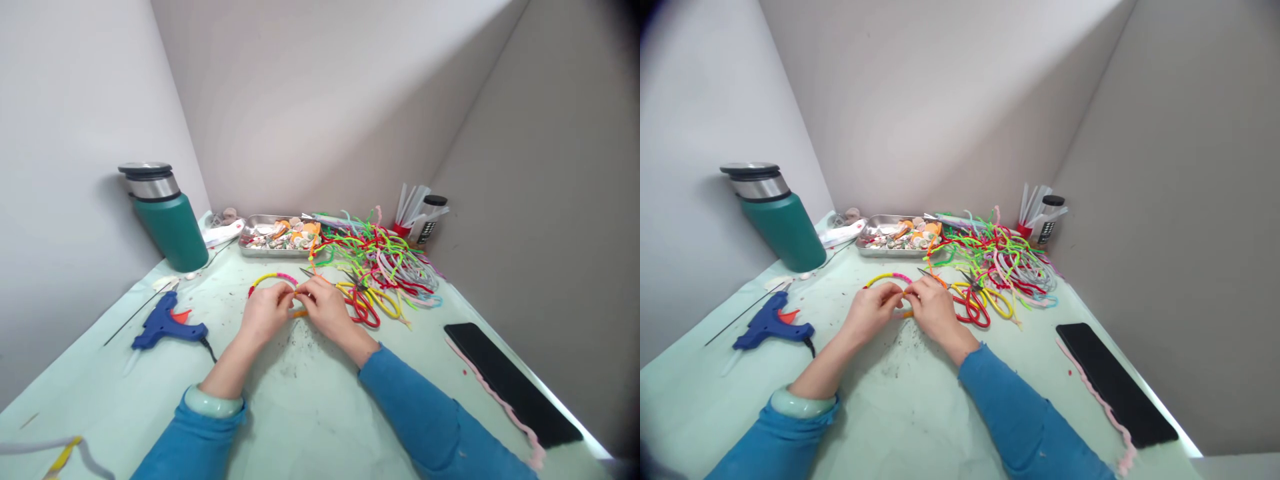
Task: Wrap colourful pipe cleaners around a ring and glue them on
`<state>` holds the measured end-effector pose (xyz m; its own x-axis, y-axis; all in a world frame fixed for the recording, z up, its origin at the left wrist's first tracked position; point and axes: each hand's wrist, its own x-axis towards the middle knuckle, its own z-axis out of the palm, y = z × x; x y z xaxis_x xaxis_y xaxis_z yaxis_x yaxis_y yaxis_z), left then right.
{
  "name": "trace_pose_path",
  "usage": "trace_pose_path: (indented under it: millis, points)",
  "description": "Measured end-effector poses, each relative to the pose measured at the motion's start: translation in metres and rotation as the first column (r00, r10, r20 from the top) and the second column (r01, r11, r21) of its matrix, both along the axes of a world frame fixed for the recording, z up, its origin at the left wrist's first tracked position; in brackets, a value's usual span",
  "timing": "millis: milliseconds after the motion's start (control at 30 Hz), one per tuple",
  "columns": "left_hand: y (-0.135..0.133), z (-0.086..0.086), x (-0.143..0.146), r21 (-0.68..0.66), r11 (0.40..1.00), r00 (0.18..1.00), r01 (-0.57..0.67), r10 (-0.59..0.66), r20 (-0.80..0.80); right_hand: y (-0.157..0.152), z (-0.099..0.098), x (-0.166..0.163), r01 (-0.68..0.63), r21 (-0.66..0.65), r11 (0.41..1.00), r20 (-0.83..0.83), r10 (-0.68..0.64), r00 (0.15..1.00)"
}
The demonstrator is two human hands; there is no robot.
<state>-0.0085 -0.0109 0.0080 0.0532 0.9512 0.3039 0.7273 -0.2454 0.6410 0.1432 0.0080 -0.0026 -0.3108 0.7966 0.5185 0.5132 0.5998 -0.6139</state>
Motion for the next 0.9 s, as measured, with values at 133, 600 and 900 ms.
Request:
trace_pose_path:
  millis: [133, 600, 900]
  points:
    - [0.000, 0.001, -0.001, -0.013, 0.999, 0.997, 0.030, -0.031, -0.068, 0.000, 0.000, 0.002, 0.045, 0.016, 0.999, 0.063, -0.046, 0.997]
    - [0.001, 0.002, 0.009, -0.252, 0.944, 0.847, 0.215, -0.052, 0.529, -0.001, 0.000, -0.016, -0.139, -0.452, 0.881, -0.608, -0.190, 0.771]
    - [0.004, 0.001, 0.002, -0.236, 0.968, 0.884, 0.080, 0.041, 0.466, 0.005, -0.005, -0.012, -0.108, -0.426, 0.898, -0.489, -0.128, 0.863]
